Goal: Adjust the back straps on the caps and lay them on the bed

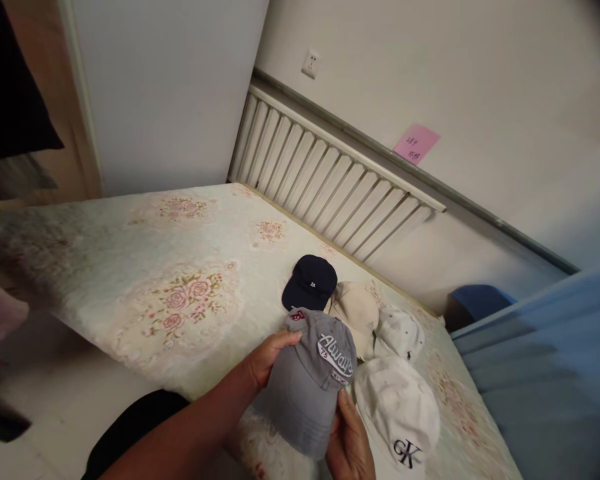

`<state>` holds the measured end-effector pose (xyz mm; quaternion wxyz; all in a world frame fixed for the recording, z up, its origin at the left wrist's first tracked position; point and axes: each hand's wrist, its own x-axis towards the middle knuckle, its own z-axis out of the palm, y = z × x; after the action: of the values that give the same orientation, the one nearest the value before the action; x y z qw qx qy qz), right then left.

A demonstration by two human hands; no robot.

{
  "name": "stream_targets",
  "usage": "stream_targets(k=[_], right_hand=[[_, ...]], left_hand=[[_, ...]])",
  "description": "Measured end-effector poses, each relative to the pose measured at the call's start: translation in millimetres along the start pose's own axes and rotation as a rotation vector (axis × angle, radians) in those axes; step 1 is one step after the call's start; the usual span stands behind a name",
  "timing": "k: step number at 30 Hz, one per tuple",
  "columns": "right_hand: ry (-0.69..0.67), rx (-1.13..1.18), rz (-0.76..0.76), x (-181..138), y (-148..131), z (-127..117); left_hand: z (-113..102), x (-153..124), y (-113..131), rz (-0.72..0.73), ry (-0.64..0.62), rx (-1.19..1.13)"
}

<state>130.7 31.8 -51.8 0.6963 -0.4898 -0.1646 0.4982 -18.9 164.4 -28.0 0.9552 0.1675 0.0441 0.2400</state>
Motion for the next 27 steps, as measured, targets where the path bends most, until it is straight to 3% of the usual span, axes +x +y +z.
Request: stream_targets(k=[4, 8, 10, 14, 19, 27], right_hand=[[0.104, 0.032, 0.024, -8, -4, 9], [0.133, -0.144, 0.003, -9, -13, 9], [0.212, -0.269, -0.055, -10, -20, 10], [0.427, -0.656, -0.358, -17, -35, 27], [0.284, -0.932, -0.793, -28, -39, 58], [0.222, -1.203, -1.151, -13, -37, 69]], left_hand=[[7, -1, 2, -0.015, 0.034, 0.013], [10, -1, 3, -0.047, 0.078, 0.016], [10, -1, 2, -0.049, 0.087, 0.01], [8, 1, -1, -0.082, 0.085, 0.02], [10, 0, -4, -0.088, 0.092, 0.031], [12, 0, -2, -0.055, 0.142, 0.034]])
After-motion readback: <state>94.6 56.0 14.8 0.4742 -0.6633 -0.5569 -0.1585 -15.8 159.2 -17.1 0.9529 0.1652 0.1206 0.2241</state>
